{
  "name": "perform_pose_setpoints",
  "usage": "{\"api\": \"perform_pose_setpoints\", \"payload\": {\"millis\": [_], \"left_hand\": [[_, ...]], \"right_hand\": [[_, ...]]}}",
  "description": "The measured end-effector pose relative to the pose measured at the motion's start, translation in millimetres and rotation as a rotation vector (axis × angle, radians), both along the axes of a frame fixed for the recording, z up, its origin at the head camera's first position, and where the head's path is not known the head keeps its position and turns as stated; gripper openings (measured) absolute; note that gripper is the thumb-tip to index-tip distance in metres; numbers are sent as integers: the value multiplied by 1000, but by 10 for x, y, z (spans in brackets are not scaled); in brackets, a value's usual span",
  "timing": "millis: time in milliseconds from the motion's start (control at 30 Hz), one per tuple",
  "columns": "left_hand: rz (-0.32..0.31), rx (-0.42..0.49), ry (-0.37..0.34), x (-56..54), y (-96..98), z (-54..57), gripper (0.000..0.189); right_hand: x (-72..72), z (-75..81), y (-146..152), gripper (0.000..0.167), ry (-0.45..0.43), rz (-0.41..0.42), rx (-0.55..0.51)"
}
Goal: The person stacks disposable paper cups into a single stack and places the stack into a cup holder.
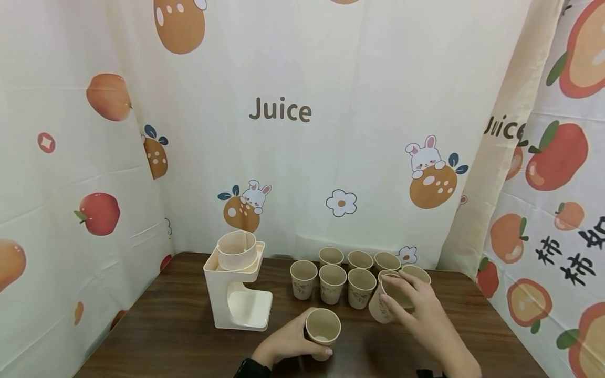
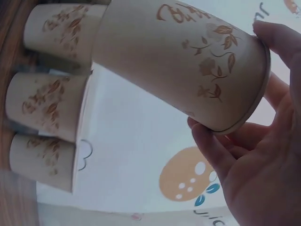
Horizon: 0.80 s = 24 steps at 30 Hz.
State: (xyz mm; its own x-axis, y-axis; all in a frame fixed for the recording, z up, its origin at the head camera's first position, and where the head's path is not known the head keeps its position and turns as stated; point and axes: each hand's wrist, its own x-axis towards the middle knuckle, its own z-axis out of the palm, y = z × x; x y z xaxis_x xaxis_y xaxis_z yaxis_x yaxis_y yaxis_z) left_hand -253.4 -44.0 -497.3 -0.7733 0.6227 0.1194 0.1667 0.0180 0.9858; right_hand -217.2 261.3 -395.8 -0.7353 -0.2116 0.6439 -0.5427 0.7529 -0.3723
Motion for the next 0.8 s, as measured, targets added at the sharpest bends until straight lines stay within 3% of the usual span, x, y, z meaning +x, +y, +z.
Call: {"api": "perform_pose_setpoints", "payload": {"millis": [400, 800], "left_hand": [[-9, 0, 7, -19, -2, -19, 67], [-9, 3, 10, -9, 1, -13, 67]], "right_hand": [[55, 84, -200, 43, 46, 39, -36], [84, 130, -437, 45, 36, 97, 19]]}}
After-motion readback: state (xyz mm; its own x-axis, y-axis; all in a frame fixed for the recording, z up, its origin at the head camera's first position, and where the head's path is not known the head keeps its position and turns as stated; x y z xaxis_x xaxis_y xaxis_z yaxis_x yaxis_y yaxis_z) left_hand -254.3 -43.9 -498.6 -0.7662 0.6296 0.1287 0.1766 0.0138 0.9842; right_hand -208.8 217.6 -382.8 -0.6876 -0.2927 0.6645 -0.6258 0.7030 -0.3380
